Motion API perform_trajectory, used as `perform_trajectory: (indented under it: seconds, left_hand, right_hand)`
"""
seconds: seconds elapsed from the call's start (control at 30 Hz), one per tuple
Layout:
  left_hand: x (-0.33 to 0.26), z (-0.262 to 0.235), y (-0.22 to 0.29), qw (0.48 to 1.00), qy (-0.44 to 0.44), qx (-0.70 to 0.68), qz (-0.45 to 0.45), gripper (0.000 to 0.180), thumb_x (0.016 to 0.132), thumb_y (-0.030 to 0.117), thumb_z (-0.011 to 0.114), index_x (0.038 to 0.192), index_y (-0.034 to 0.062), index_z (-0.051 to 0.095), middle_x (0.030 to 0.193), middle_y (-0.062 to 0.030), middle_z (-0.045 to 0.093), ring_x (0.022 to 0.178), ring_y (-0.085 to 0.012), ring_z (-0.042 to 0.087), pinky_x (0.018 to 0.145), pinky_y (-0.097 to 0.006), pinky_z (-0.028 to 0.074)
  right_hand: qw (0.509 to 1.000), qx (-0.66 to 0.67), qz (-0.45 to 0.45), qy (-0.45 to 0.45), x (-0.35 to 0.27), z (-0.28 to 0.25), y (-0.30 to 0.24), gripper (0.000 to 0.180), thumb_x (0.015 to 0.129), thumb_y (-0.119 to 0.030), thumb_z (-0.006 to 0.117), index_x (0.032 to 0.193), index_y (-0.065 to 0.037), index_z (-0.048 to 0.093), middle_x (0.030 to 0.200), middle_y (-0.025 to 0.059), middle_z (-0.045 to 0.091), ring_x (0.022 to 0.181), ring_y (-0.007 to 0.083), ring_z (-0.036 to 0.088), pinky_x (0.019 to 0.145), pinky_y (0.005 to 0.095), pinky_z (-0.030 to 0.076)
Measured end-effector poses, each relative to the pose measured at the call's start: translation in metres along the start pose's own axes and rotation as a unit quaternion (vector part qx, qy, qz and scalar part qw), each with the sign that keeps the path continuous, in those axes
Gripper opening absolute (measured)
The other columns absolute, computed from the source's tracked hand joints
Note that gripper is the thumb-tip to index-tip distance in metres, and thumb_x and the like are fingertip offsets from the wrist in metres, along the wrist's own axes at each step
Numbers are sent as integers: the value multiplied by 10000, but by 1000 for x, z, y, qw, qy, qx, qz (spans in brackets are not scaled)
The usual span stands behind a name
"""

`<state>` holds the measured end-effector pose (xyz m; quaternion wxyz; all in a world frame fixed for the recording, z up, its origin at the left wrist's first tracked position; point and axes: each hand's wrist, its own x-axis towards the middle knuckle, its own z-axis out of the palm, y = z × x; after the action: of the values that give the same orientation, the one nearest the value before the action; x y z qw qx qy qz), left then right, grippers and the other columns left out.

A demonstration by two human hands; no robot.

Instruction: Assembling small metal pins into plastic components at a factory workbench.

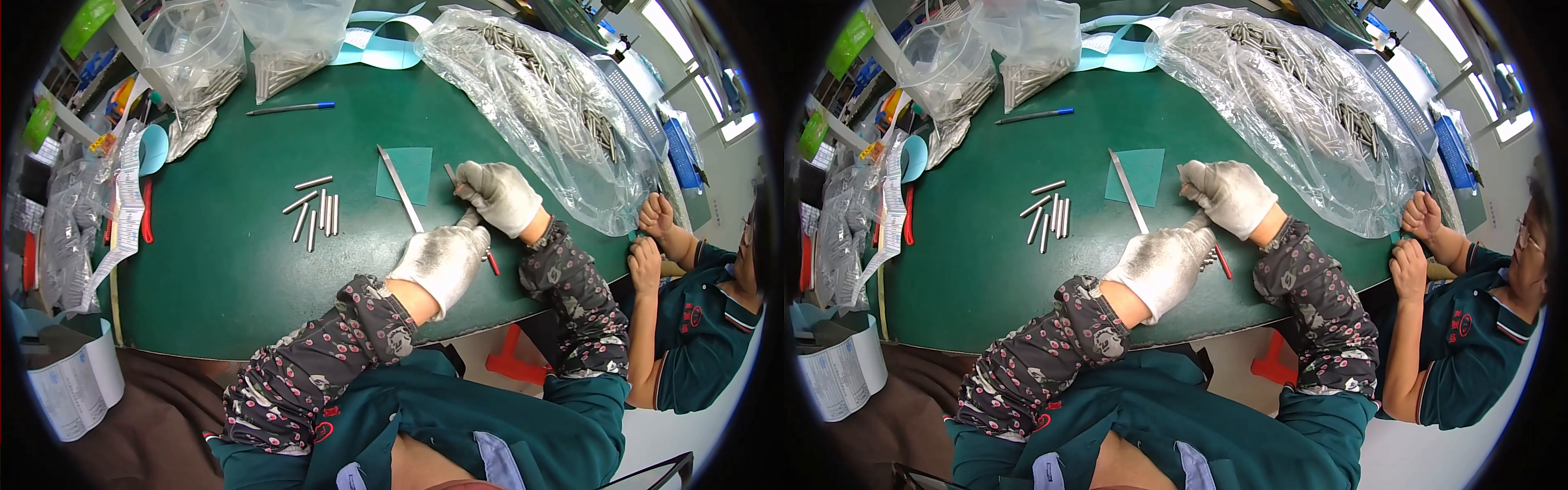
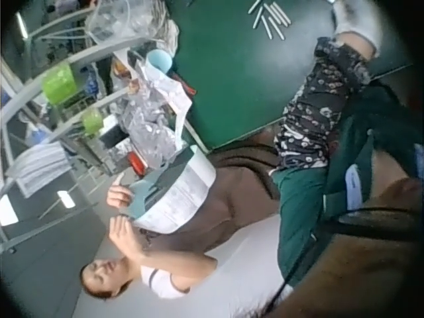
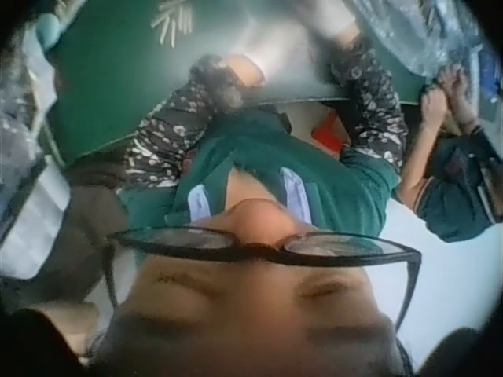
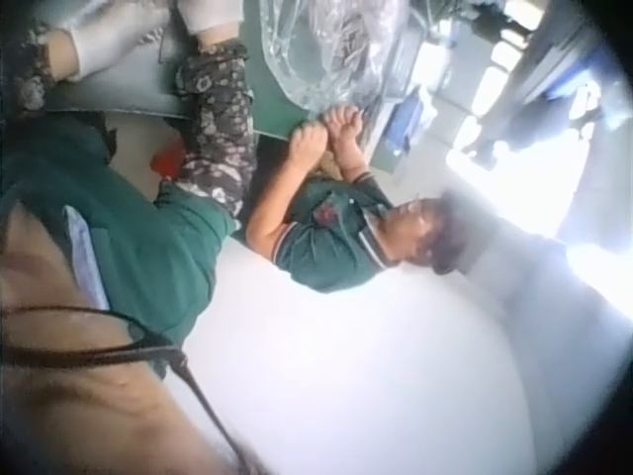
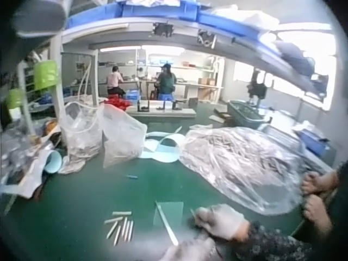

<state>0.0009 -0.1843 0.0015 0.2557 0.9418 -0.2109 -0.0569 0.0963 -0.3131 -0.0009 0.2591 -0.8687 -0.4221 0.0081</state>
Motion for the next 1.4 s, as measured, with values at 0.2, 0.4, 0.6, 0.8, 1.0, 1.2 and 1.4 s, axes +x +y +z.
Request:
perform_trajectory:
  seconds: [0.2, 0.4, 0.6, 0.8, 1.0, 1.2, 1.4]
  left_hand:
    - [-1, 1, -1, 1000, 9, -6, 10, 126, 713, 52, 456, 822, 52, 518, 1047, -134, 529, 740, -267, 594, 585, -384, 482]
    - [-1, 3, -3, 1000, 7, 7, 14, 124, 709, 46, 456, 817, 47, 517, 1018, -133, 541, 727, -266, 595, 575, -381, 484]
    - [0, 2, 2, 1000, 8, 6, 16, 116, 707, 47, 459, 808, 44, 516, 1016, -130, 540, 724, -267, 595, 575, -378, 484]
    - [1, 4, 0, 1000, 15, -7, 9, 117, 711, 54, 463, 812, 48, 521, 1015, -128, 537, 743, -270, 591, 590, -382, 481]
    - [0, 2, -2, 1000, 11, -7, 0, 118, 715, 62, 466, 817, 56, 524, 1017, -122, 536, 756, -269, 590, 601, -379, 481]
    - [1, 6, 0, 1000, 17, -8, 11, 116, 719, 64, 460, 820, 54, 516, 1033, -128, 530, 749, -271, 591, 596, -382, 481]
    - [0, 4, 0, 1000, 3, -12, 20, 119, 720, 60, 453, 824, 46, 510, 1060, -146, 516, 739, -276, 592, 592, -384, 480]
  right_hand:
    - [1000, -10, -5, 17, 2, 1, 0, 94, 773, -159, 509, 795, -74, 474, 650, 95, 555, 636, 280, 550, 544, 360, 419]
    - [999, -25, 28, 13, 9, -2, -4, 112, 779, -181, 514, 801, -76, 481, 655, 95, 555, 648, 284, 551, 546, 363, 417]
    - [999, -22, 18, 33, 3, 2, 3, 84, 777, -155, 503, 807, -79, 486, 671, 86, 569, 653, 283, 555, 556, 357, 425]
    - [999, -9, 12, 33, 1, 4, 3, 89, 771, -163, 518, 790, -84, 481, 649, 88, 557, 637, 281, 553, 544, 370, 415]
    - [1000, -8, 4, -4, 1, 0, -2, 100, 773, -170, 518, 792, -80, 479, 647, 94, 552, 638, 288, 549, 548, 374, 413]
    - [998, -12, 54, 2, 4, -1, -1, 99, 775, -162, 509, 794, -71, 477, 664, 88, 566, 648, 289, 553, 553, 364, 423]
    - [999, -32, 37, 23, 3, -2, -6, 109, 785, -175, 512, 777, -72, 477, 667, 88, 573, 651, 286, 560, 547, 356, 429]
